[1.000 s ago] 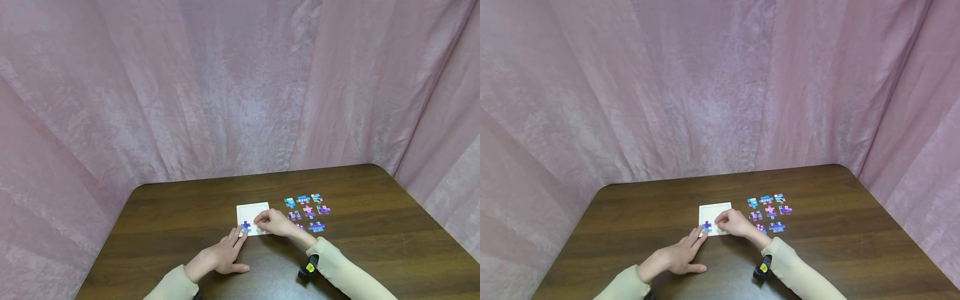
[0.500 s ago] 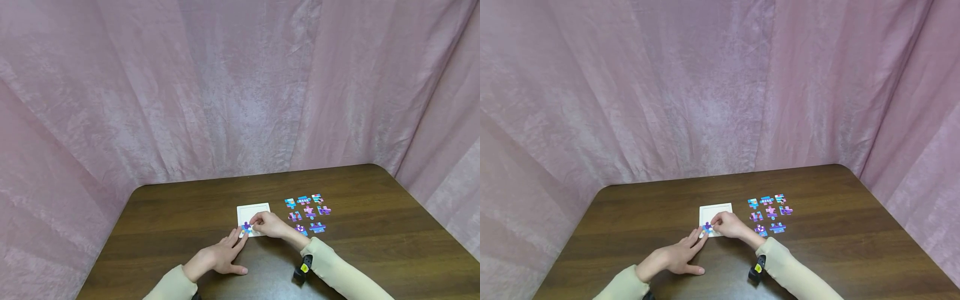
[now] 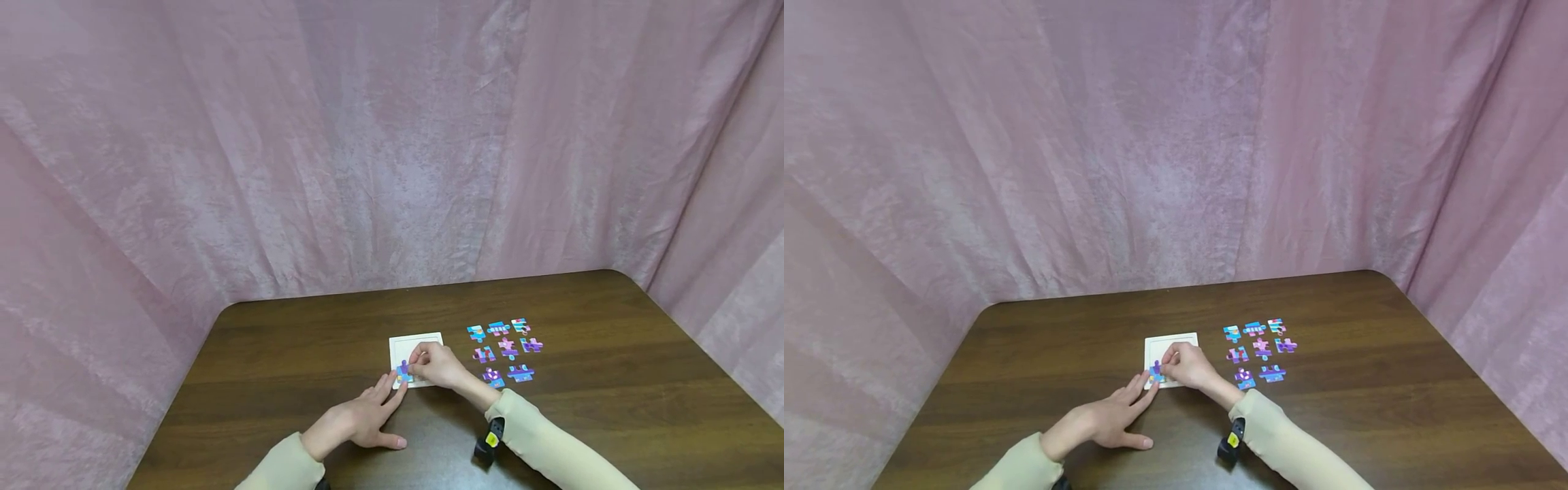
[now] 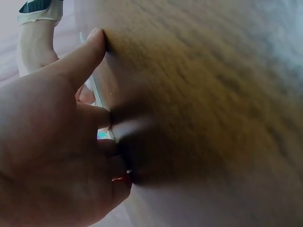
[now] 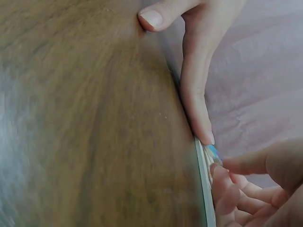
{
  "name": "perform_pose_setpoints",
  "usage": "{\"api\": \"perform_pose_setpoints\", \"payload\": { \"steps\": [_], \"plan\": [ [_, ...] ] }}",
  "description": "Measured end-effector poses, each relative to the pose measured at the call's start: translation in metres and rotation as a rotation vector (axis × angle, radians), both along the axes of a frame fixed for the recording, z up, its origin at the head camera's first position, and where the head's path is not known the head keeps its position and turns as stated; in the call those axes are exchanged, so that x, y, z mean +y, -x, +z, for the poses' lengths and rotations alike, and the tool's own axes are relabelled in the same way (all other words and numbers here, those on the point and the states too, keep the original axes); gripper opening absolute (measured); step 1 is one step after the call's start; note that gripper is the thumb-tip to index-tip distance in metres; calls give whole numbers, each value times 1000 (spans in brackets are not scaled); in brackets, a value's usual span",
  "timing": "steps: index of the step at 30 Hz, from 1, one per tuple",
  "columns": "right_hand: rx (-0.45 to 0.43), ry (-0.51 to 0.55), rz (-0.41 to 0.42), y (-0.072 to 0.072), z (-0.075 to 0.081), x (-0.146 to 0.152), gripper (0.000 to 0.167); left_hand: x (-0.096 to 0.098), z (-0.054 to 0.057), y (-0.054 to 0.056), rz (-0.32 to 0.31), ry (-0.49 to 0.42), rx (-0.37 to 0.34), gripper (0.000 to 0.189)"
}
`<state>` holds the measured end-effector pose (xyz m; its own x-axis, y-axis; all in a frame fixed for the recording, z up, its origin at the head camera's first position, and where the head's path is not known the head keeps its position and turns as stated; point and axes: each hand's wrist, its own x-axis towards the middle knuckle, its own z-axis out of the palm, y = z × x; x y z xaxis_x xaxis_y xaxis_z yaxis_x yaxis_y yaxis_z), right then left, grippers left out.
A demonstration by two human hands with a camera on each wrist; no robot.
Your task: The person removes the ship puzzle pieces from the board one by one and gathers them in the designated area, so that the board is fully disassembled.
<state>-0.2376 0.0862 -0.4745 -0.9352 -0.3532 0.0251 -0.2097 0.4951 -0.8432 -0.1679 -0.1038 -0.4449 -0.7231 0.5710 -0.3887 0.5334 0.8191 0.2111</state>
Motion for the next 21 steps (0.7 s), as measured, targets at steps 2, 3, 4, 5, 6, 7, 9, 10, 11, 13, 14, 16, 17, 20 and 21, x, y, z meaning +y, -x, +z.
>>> {"api": "perform_pose_setpoints", "payload": {
  "steps": [2, 3, 4, 5, 6, 7, 9, 10, 11, 13, 14, 16, 17, 20, 21],
  "plan": [
    [-17, 15, -23, -1, 0, -1, 8, 0, -1, 0, -2, -3, 1, 93],
    [-27, 22, -36, -2, 1, -1, 7, 0, -1, 0, -2, -6, 1, 94],
    [-37, 27, -47, -2, 2, -1, 7, -1, -2, 0, -3, -8, 2, 94],
    [-47, 30, -57, -3, 3, 0, 7, -1, -2, 0, -2, -9, 1, 94],
    [-59, 37, -65, -3, 4, 0, 7, -1, -2, 0, -2, -10, 0, 95],
    [-67, 42, -71, -3, 5, 1, 7, -1, -3, 0, -1, -10, 1, 95],
    [-82, 46, -81, -3, 8, 3, 7, -1, -3, 0, -3, -10, 5, 95],
    [-89, 46, -83, -3, 9, 5, 7, -1, -4, 0, -4, -10, 7, 96],
    [-93, 45, -84, -3, 9, 7, 7, -1, -4, -1, -5, -8, 10, 96],
    [-103, 41, -87, -3, 11, 11, 7, -1, -3, -1, -6, -6, 15, 96],
    [-109, 43, -87, -3, 11, 13, 7, -1, -3, -1, -7, -6, 17, 96],
    [-113, 45, -88, -3, 12, 18, 8, 0, -3, -1, -5, -6, 17, 96],
    [-113, 51, -87, -3, 13, 21, 8, 0, -2, -1, -4, -5, 16, 96],
    [-115, 83, -80, -5, 16, 29, 10, 0, -3, -2, 2, -6, 8, 96],
    [-114, 92, -77, -5, 17, 32, 11, 0, -3, -2, 3, -5, 8, 96]
  ]
}}
